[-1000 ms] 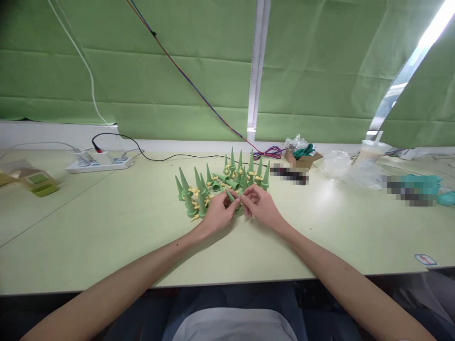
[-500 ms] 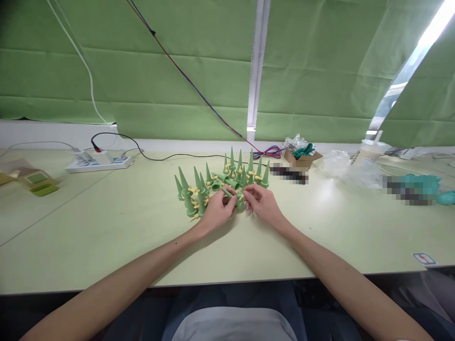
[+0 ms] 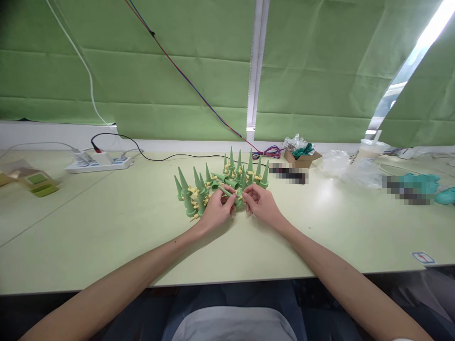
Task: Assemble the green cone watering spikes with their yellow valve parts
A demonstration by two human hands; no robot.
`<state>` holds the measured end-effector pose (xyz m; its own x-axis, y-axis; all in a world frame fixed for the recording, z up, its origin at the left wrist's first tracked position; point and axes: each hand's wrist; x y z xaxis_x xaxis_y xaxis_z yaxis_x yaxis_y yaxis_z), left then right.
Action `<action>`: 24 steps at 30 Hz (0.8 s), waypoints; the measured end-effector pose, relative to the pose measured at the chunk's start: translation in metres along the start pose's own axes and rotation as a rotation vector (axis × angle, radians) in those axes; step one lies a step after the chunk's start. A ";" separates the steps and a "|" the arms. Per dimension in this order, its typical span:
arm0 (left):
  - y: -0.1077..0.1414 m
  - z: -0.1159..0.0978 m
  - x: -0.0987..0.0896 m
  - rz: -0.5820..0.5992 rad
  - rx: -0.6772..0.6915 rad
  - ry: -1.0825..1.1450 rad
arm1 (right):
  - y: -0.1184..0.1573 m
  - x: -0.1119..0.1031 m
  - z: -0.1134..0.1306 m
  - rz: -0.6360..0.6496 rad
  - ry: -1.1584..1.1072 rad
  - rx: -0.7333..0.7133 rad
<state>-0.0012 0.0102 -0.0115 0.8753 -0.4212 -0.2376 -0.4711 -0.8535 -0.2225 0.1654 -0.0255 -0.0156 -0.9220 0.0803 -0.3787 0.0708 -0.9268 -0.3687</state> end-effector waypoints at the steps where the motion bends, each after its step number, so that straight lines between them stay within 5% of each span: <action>1: 0.000 0.000 0.000 -0.001 -0.002 0.010 | 0.000 0.000 0.000 0.001 0.000 -0.001; 14: 0.002 0.002 0.001 0.014 0.020 -0.033 | 0.001 0.003 0.000 0.011 -0.032 0.020; 24: 0.008 -0.002 0.000 0.042 0.196 -0.246 | -0.001 0.002 0.004 0.034 -0.238 0.117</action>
<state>-0.0052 0.0027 -0.0110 0.8131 -0.3476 -0.4670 -0.5394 -0.7516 -0.3798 0.1616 -0.0255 -0.0125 -0.9845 -0.0271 -0.1735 0.0712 -0.9648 -0.2533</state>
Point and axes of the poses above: each hand's wrist, its own y-axis away from the middle knuckle, its own x-axis out of the palm, z = x × y, and after that the axes turned 5 degrees about z, right-handed
